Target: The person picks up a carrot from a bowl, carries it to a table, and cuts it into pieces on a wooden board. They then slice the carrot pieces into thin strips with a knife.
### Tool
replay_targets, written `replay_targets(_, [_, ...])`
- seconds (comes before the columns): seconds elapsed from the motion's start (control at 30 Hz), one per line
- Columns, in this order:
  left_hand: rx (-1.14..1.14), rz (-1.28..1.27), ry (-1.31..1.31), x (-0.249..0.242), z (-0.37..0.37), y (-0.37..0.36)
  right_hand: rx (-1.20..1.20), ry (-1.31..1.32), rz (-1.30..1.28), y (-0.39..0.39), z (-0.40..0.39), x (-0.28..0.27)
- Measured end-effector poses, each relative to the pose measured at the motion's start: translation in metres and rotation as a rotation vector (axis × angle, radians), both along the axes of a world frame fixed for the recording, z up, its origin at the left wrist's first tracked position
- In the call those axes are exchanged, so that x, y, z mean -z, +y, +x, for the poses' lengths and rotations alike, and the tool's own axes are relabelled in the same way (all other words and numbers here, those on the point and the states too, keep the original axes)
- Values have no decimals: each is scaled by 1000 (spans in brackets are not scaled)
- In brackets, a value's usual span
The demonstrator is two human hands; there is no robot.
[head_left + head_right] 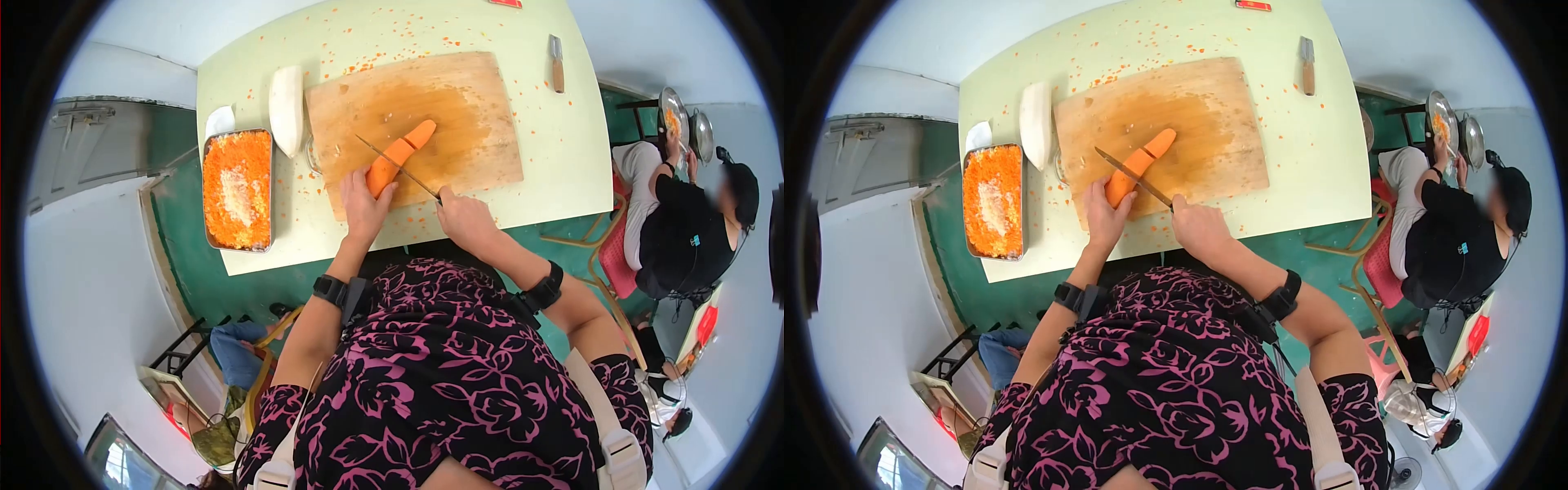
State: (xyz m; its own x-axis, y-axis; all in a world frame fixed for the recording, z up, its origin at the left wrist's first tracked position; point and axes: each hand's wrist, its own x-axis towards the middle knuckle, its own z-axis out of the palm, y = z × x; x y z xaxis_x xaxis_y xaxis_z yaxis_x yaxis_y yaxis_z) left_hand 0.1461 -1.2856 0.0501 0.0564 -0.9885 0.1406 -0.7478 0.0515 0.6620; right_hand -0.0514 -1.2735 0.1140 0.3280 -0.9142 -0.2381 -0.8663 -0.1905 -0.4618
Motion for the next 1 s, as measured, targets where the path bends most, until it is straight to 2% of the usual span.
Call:
replay_targets(0.4, [35,-77,-63,1,-1,-2,-6,-16,126,-1,0,-8])
replay_targets(0.8, [121,-52,-150,1,3,-3,-75,65,60,2,4,-6])
replay_targets(1.0, [159,-94,-117,5,5,-5,2,-38,138,-6,12,2])
